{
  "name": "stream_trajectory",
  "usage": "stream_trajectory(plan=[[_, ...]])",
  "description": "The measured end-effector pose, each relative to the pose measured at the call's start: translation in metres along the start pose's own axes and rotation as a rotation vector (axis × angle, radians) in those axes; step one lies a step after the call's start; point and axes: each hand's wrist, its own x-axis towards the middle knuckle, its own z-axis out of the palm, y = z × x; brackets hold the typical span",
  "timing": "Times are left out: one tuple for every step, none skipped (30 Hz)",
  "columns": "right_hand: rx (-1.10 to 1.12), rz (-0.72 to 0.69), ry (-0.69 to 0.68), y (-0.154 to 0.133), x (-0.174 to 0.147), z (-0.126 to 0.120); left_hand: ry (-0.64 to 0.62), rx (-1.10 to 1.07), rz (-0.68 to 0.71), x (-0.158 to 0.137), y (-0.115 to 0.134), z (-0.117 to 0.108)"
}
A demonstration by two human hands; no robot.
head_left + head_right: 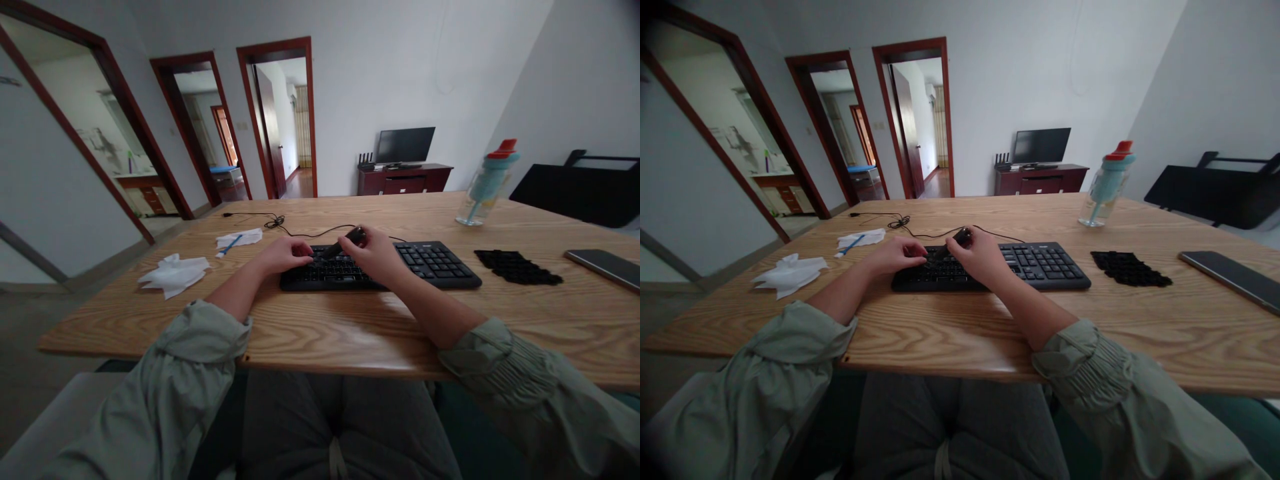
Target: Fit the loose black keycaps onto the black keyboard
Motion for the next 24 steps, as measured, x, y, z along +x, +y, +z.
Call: stream_trajectory(plan=[[-0.003, 0.002, 0.000, 0.000, 0.000, -0.001, 0.000, 0.001, -0.004, 0.000, 0.001, 0.000], [-0.005, 0.007, -0.001, 0.001, 0.000, -0.001, -0.001, 0.003, -0.009, -0.001, 0.001, 0.000], [-0.003, 0.014, -0.004, 0.002, 0.000, -0.001, -0.002, 0.006, -0.013, -0.001, 0.002, 0.000], [0.001, 0.022, -0.007, 0.003, 0.000, -0.001, -0.003, 0.008, -0.016, -0.001, 0.003, 0.000], [0.010, 0.029, -0.012, 0.003, 0.001, -0.001, -0.004, 0.007, -0.018, -0.001, 0.004, 0.000], [0.022, 0.034, -0.017, 0.004, 0.001, -0.001, -0.005, 0.006, -0.019, -0.002, 0.005, 0.000], [0.036, 0.036, -0.020, 0.004, 0.001, -0.001, -0.006, 0.005, -0.021, -0.002, 0.006, 0.000], [0.046, 0.038, -0.016, 0.004, 0.001, -0.001, -0.006, 0.007, -0.022, -0.002, 0.007, -0.001], [0.050, 0.038, -0.005, 0.004, 0.001, -0.002, -0.008, 0.011, -0.022, -0.003, 0.008, -0.001], [0.047, 0.037, 0.013, 0.004, 0.001, -0.002, -0.007, 0.016, -0.020, -0.003, 0.009, -0.001], [0.038, 0.034, 0.032, 0.004, 0.002, -0.003, -0.006, 0.018, -0.018, -0.003, 0.009, -0.001], [0.027, 0.029, 0.052, 0.004, 0.002, -0.003, -0.005, 0.020, -0.015, -0.004, 0.010, -0.001], [0.016, 0.024, 0.069, 0.004, 0.002, -0.004, -0.005, 0.020, -0.010, -0.004, 0.010, -0.001], [0.009, 0.019, 0.080, 0.004, 0.002, -0.004, -0.007, 0.020, -0.006, -0.004, 0.011, -0.001], [0.008, 0.013, 0.086, 0.004, 0.002, -0.003, -0.012, 0.020, -0.004, -0.004, 0.011, -0.002], [0.013, 0.009, 0.087, 0.004, 0.002, -0.003, -0.016, 0.019, -0.002, -0.004, 0.011, -0.002], [0.023, 0.006, 0.083, 0.004, 0.002, -0.002, -0.020, 0.017, -0.002, -0.003, 0.012, -0.002], [0.036, 0.005, 0.074, 0.004, 0.002, -0.002, -0.024, 0.015, -0.004, -0.003, 0.012, -0.002], [0.047, 0.002, 0.062, 0.005, 0.001, -0.001, -0.024, 0.012, -0.007, -0.003, 0.012, -0.002], [0.053, -0.003, 0.051, 0.005, 0.001, -0.001, -0.024, 0.010, -0.010, -0.003, 0.012, -0.001], [0.055, -0.009, 0.041, 0.005, 0.001, -0.001, -0.022, 0.010, -0.014, -0.003, 0.012, -0.001], [0.054, -0.015, 0.032, 0.006, 0.001, -0.001, -0.021, 0.009, -0.017, -0.003, 0.012, -0.001], [0.054, -0.019, 0.021, 0.007, 0.001, 0.000, -0.020, 0.007, -0.020, -0.003, 0.012, -0.001], [0.060, -0.021, 0.010, 0.008, 0.001, -0.001, -0.018, 0.002, -0.024, -0.003, 0.012, -0.001]])
